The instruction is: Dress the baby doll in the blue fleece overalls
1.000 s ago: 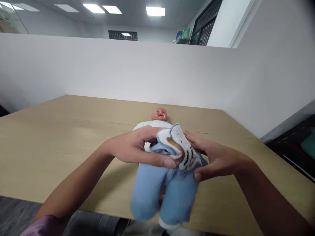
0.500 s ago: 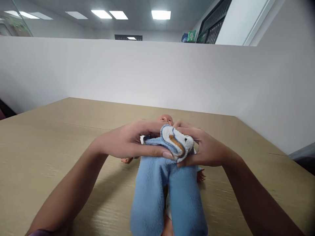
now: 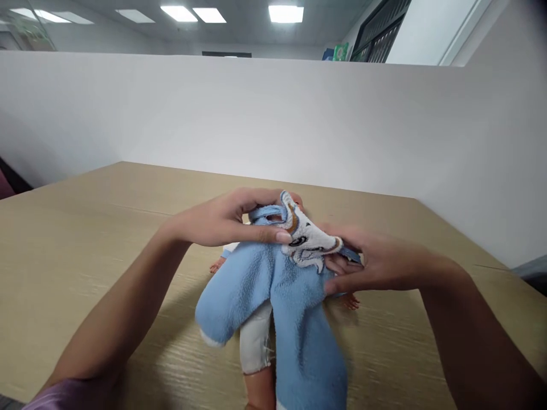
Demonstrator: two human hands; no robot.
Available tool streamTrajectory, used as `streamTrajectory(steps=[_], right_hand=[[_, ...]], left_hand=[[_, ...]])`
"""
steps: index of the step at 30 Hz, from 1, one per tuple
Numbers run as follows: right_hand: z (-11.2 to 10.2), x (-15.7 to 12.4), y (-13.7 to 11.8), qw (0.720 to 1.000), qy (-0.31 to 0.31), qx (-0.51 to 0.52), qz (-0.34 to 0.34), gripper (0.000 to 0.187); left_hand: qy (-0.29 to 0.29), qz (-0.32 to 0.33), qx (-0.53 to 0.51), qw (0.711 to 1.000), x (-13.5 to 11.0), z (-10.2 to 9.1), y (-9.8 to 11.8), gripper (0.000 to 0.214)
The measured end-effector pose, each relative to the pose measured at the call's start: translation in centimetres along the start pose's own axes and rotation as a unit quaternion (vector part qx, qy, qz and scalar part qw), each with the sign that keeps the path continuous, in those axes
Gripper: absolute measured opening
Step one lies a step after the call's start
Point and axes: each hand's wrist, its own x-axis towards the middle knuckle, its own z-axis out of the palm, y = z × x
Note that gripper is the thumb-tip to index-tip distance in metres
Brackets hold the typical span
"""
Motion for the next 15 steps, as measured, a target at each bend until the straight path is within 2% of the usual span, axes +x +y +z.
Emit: streamTrajectory(steps=[1, 3, 5, 7, 10, 13, 15], right_hand=[[0.1, 0.2, -0.3, 1.0, -0.014, -0.013, -0.013, 0.042], [0.4, 0.4, -0.7, 0.998, 0.002, -0.006, -0.067, 0.031], [0.8, 0.2, -0.8, 0.99, 0.069, 0.036, -0.114, 0.026], [1.2, -0.3, -0.6, 0.978, 0.137, 0.094, -0.124, 0.028], [2.0, -0.3, 0.0, 0.975, 0.159, 0.124, -0.096, 0.044], [2.8, 1.0, 0.5, 0.988, 0.129, 0.067, -0.059, 0.068], [3.3, 1.9, 0.6, 0.996, 0.081, 0.036, -0.022, 0.087]], left_hand=[[0.007, 0.008, -0.007, 1.0, 0.1, 0.2, -0.1, 0.022], [0.012, -0.003, -0.009, 1.0, 0.1, 0.3, -0.3, 0.026], [0.0, -0.025, 0.006, 1.0, -0.1, 0.2, -0.4, 0.032], [-0.039, -0.041, 0.031, 0.998, -0.4, -0.2, -0.6, 0.035], [-0.076, -0.017, 0.034, 0.996, -0.3, -0.3, -1.0, 0.03], [-0.027, 0.04, -0.027, 0.998, 0.2, 0.2, -1.2, 0.029], [0.007, 0.048, -0.052, 0.997, 0.5, 0.6, -1.2, 0.029]])
